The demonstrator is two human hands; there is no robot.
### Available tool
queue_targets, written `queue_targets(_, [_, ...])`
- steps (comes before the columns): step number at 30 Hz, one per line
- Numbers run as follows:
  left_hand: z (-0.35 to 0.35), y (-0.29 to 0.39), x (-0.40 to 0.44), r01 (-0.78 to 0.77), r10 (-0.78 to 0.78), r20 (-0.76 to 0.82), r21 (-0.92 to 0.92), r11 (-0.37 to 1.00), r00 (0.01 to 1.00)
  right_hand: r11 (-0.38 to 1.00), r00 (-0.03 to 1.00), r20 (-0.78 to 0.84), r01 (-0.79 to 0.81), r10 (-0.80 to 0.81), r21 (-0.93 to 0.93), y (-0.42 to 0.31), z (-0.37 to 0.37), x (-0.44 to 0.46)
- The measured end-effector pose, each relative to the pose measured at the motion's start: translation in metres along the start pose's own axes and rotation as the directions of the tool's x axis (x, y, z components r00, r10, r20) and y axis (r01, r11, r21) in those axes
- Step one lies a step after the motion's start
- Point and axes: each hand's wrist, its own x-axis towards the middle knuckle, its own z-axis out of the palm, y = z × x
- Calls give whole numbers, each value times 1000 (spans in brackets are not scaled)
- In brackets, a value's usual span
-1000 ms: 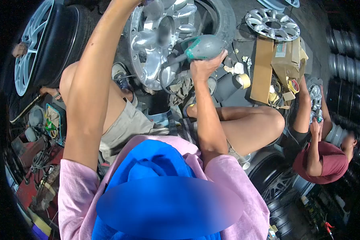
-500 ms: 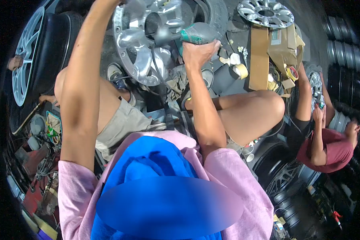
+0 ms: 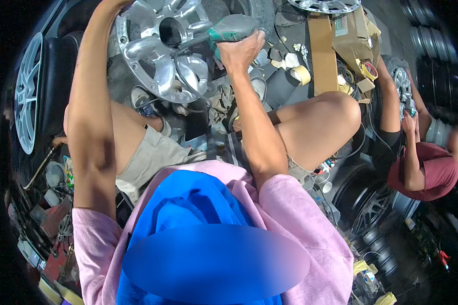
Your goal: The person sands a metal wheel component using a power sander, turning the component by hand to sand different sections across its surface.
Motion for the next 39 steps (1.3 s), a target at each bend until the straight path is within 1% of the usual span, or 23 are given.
queue_targets(1, [6, -9, 5, -77, 83, -51, 99, 992, 995, 1000, 1000, -4, -3, 3, -3, 4, 0, -1])
queue_targets(3, [-4, -2, -3, -115, 121, -38, 131, 985, 992, 965, 983, 131, -155, 129, 213, 6, 2, -2])
queue_targets(4, [-12, 9, -13, 120, -129, -38, -181, 976, 991, 964, 983, 127, -157, 132, 215, 6, 4, -1])
queue_targets(5, [-17, 16, -21, 334, -358, 39, -469, 818, 933, 962, 974, 220, -117, 62, 245, 4, 4, 0])
queue_targets(6, [-17, 14, -21, 332, -356, 38, -467, 820, 934, 957, 951, 309, -79, -12, 280, 3, 4, 2])
queue_targets(7, [-17, 10, -24, 324, -343, 60, -509, 797, 937, 956, 951, 308, -80, -11, 283, 3, 3, 4])
queue_targets(9, [-17, 10, -30, 314, -325, 80, -549, 775, 942, 977, 920, 363, 78, -146, 196, -2, -10, 13])
queue_targets(10, [-17, 9, -34, 314, -338, 63, -559, 768, 939, 976, 922, 356, 84, -153, 201, 0, -13, 16])
queue_targets(13, [-14, 9, -47, 279, -350, 2, -607, 744, 937, 945, 931, 353, -25, -97, 326, 17, -12, 4])
queue_targets(15, [-26, 22, -63, 322, -365, 29, -536, 780, 931, 924, 963, 218, -221, 157, 312, 29, -11, -7])
queue_targets(16, [-10, 12, -60, 170, -267, -133, -490, 855, 955, 953, 976, 144, -194, 163, 235, 39, -8, -8])
queue_targets(17, [-18, 22, -70, 168, -264, -136, -487, 857, 955, 952, 976, 140, -195, 165, 238, 39, -8, -9])
queue_targets(19, [-41, 54, -108, 213, -353, -81, -666, 715, 932, 954, 983, 57, -182, 174, 240, 35, -14, -16])
queue_targets(20, [-39, 56, -116, 106, -280, -194, -615, 781, 940, 928, 964, 65, -265, 257, 262, 24, -19, -18])
queue_targets(23, [-45, 70, -139, 52, -259, -222, -657, 752, 940, 950, 970, 64, -243, 235, 199, 20, -22, -19])
queue_targets(24, [-51, 77, -146, 70, -260, -142, -744, 665, 955, 950, 970, 64, -241, 233, 199, 17, -22, -19])
queue_targets(28, [-78, 99, -162, 63, -190, -76, -773, 631, 979, 931, 959, 55, -284, 279, 230, -3, -27, -15])
queue_targets(30, [-77, 90, -161, 277, -201, 212, -876, 394, 956, 922, 957, 65, -290, 283, 257, -3, -24, -18])
queue_targets(31, [-75, 89, -160, 276, -188, 216, -873, 401, 958, 920, 954, 55, -299, 295, 254, -2, -23, -17])
queue_targets(33, [-75, 88, -160, 267, -176, 219, -906, 328, 960, 919, 941, 184, -322, 284, 229, -10, -25, -13])
queue_targets(35, [-64, 82, -156, 256, -173, 208, -910, 327, 963, 940, 953, 123, -295, 277, 173, -18, -25, -7])
queue_targets(37, [-59, 83, -155, 213, -211, 143, -909, 359, 967, 984, 980, 98, -177, 173, 33, -19, -26, 2])
queue_targets(39, [-60, 89, -156, 232, -226, 155, -900, 370, 962, 985, 982, 75, -172, 171, 9, -14, -22, 6])
